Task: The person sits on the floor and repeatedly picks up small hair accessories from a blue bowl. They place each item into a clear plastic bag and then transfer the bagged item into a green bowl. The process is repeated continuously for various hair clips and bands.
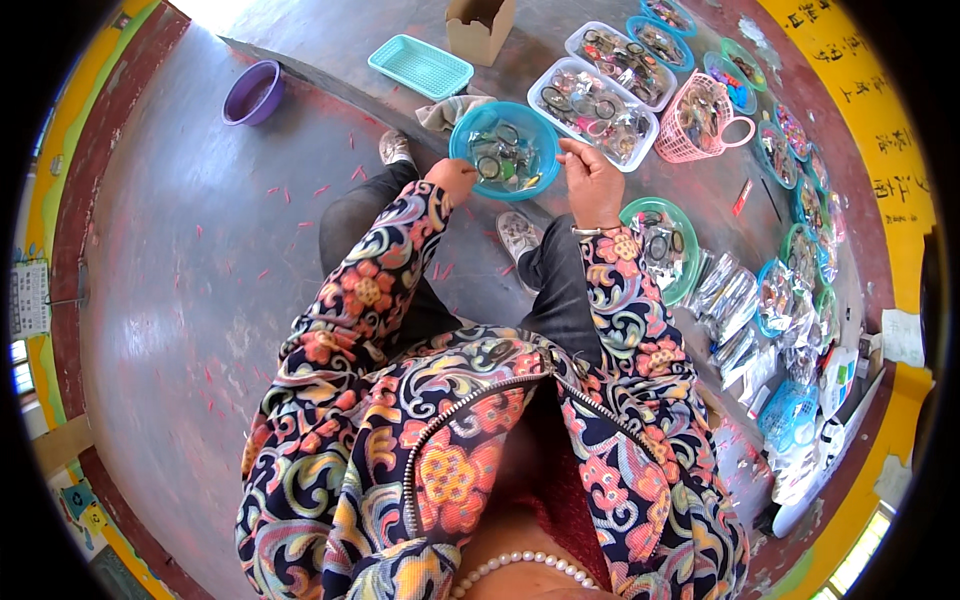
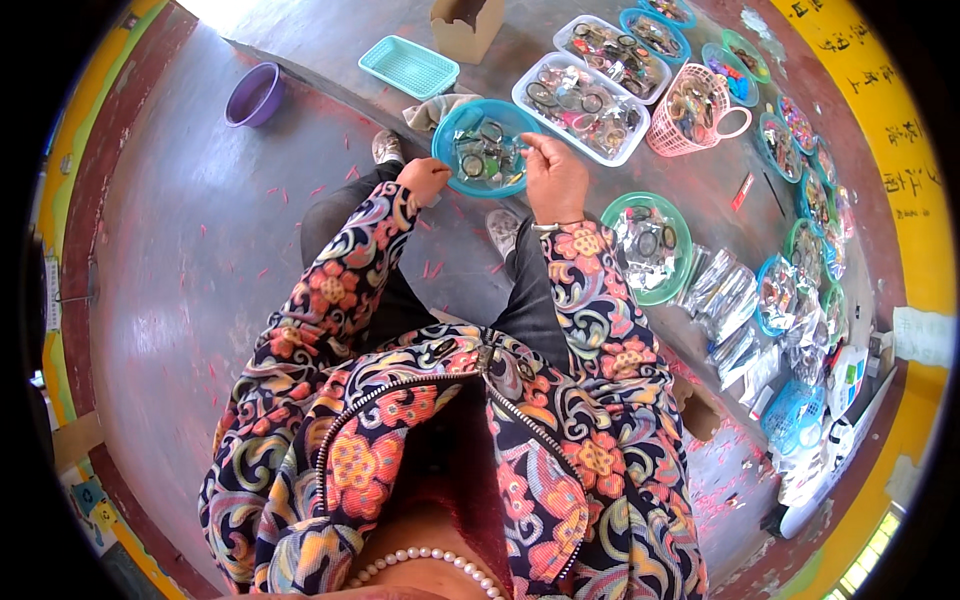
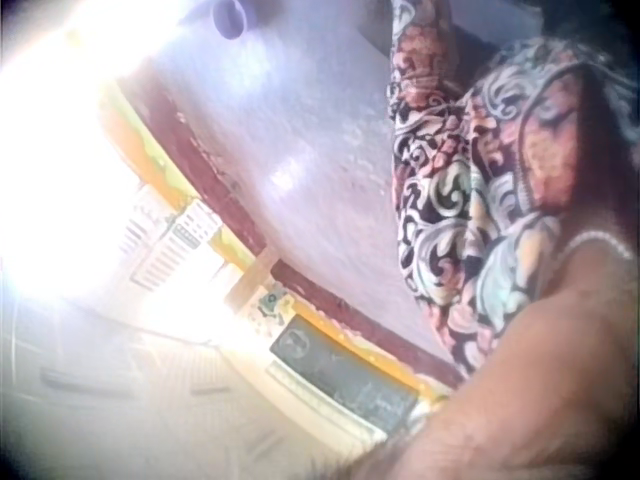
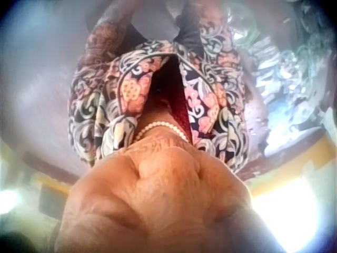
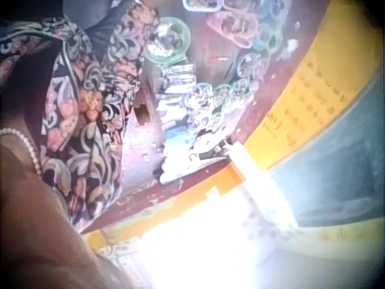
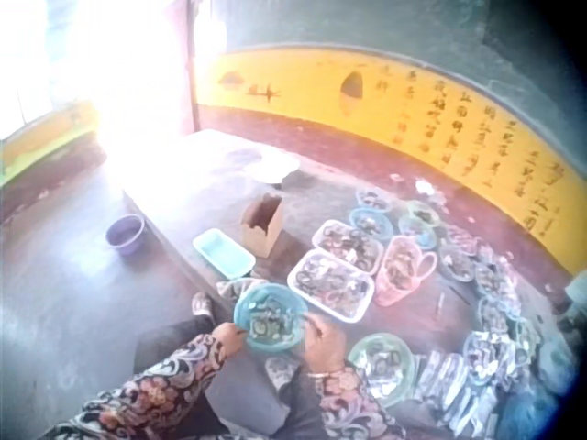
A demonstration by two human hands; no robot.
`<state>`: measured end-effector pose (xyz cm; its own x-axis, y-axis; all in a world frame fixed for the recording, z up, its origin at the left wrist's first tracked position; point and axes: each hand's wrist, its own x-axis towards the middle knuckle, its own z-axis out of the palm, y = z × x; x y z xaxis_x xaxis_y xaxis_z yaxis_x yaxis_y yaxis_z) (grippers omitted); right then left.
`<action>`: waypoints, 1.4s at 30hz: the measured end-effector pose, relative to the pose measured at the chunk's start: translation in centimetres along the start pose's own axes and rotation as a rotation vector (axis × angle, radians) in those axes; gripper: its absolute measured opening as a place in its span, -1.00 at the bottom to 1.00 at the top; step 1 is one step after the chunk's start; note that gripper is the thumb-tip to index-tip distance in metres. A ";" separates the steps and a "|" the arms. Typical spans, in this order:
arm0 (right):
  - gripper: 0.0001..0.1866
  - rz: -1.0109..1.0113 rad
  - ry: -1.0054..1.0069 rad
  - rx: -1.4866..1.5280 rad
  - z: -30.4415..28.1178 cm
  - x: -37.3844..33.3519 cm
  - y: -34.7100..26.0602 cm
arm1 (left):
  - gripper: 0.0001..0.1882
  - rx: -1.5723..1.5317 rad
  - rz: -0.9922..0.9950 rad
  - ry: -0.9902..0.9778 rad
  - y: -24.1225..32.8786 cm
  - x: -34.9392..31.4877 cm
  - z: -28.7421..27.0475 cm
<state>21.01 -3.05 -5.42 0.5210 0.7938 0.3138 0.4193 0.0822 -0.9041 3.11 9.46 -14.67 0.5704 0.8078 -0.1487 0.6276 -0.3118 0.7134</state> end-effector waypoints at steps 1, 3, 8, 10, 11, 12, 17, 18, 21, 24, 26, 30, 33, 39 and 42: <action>-0.83 0.011 -0.007 0.035 0.1 0.2 -0.1 | -0.73 0.041 -0.020 0.011 -0.9 1.1 0.4; -0.83 0.013 0.023 0.001 -0.5 0.3 -0.3 | -0.71 0.000 -0.161 -0.033 -0.8 3.2 1.7; -0.79 0.019 -0.011 -0.046 -0.3 0.0 -3.1 | -0.70 0.274 -0.165 -0.170 -4.8 7.4 4.6; -0.80 -0.012 -0.019 -0.057 -0.3 -0.1 -3.2 | -0.67 0.577 0.069 -0.275 -5.3 8.7 5.7; -0.80 -0.016 -0.021 -0.056 -0.1 -0.1 -3.2 | -0.66 0.725 0.189 -0.327 -6.0 9.4 6.7; -0.80 -0.020 -0.023 -0.049 0.0 -0.1 -3.3 | -0.66 0.725 0.183 -0.315 -7.2 9.9 7.4; -0.81 -0.055 -0.065 -0.035 0.5 0.2 -3.3 | -0.70 0.788 0.030 -0.377 -11.2 12.1 9.8; -0.82 -0.065 -0.074 -0.032 0.6 0.2 -3.4 | -0.71 0.810 -0.021 -0.402 -11.5 12.2 9.7; -0.82 -0.028 -0.057 -0.032 0.9 -0.6 -6.9 | -0.80 0.826 0.054 -0.432 -9.9 10.5 7.8; -0.82 -0.024 -0.062 -0.005 0.8 -0.6 -7.4 | -0.84 0.858 -0.074 -0.461 -5.9 10.4 6.3; -0.82 -0.034 -0.075 0.010 1.0 -0.6 -7.8 | -0.82 0.782 -0.148 -0.413 -6.0 10.2 6.1; -0.82 -0.028 -0.092 -0.003 0.9 -0.6 -8.1 | -0.77 0.485 -0.312 -0.257 -7.1 10.3 6.9; -0.82 -0.021 -0.104 0.000 1.1 -0.7 -8.2 | -0.73 0.158 -0.508 -0.045 -7.9 10.7 7.7; -0.82 0.024 -0.099 -0.024 0.6 -0.3 -5.7 | -0.68 -0.099 -0.298 0.052 -4.8 8.2 6.2; -0.81 0.035 -0.086 -0.020 0.2 -0.3 -4.7 | -0.71 -0.389 -0.341 0.174 -1.8 6.2 4.7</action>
<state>18.75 -3.56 -1.29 0.4706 0.8447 0.2549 0.4170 0.0417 -0.9080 8.06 12.67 -20.12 0.2522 0.9117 -0.3243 0.5006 0.1638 0.8500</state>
